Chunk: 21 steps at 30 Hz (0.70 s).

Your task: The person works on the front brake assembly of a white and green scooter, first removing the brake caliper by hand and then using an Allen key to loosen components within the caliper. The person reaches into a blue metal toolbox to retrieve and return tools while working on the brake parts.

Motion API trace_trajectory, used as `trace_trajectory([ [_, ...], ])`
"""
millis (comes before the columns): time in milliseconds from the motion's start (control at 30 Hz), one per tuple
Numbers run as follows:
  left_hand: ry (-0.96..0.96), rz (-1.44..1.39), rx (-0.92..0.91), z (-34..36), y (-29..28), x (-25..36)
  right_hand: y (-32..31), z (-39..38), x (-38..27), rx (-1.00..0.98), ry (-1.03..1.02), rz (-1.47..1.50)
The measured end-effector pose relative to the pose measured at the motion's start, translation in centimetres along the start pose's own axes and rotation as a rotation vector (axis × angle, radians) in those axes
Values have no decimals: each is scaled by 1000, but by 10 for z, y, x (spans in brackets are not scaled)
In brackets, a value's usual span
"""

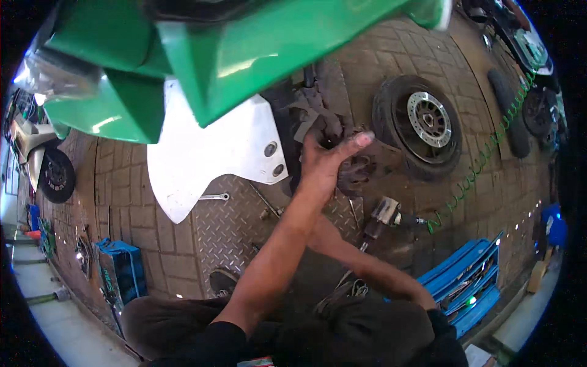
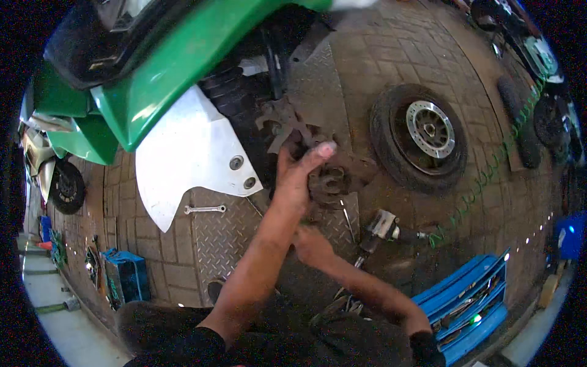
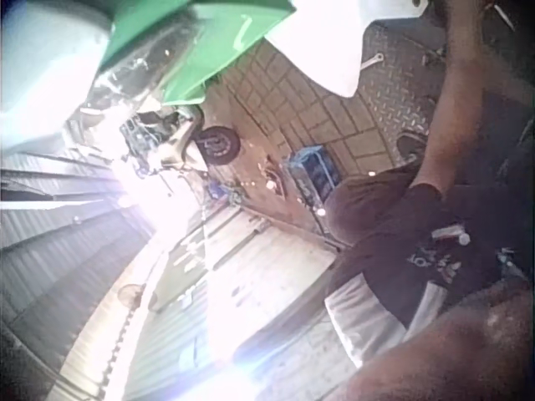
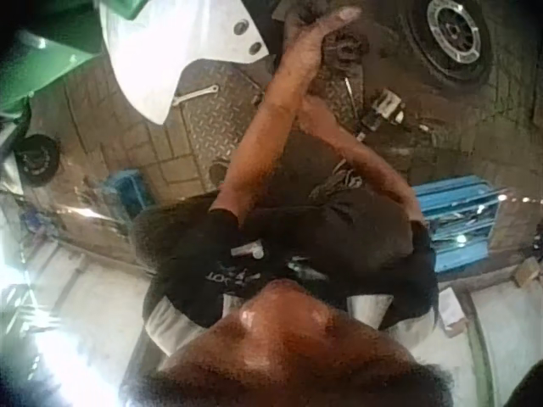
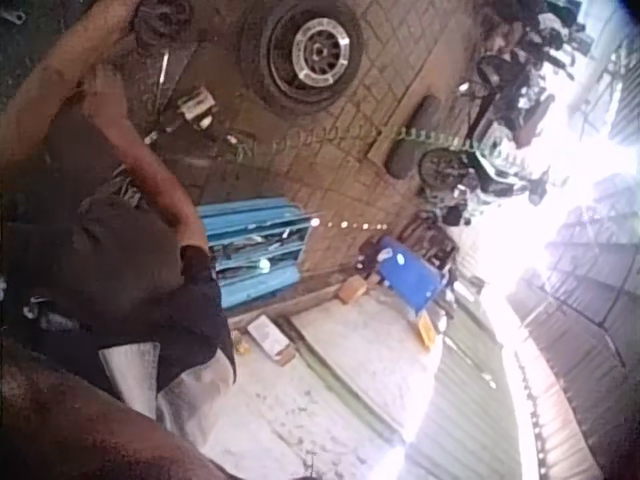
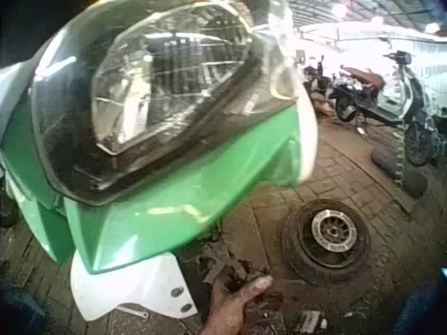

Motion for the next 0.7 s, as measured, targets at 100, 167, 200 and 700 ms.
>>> trace_trajectory([
  [100,32,-62,-190,3,1,13,19,30,-6,-120,-279,-231],
  [167,44,-42,-194,-1,0,17,37,61,6,-174,-297,-78],
  [200,38,-45,-202,0,2,16,35,74,11,-198,-248,52],
  [700,-52,-89,-69,-4,-7,11,-29,76,-53,-631,-103,-101],
])
Point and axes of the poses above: each hand's wrist, its own z-axis towards the middle knuckle, its own y-axis out of the palm, x = y × z, the point moved 3 cm from there along z, towards the middle knuckle, and after that the axes turned 8 degrees about z, right-handed, at the moved point
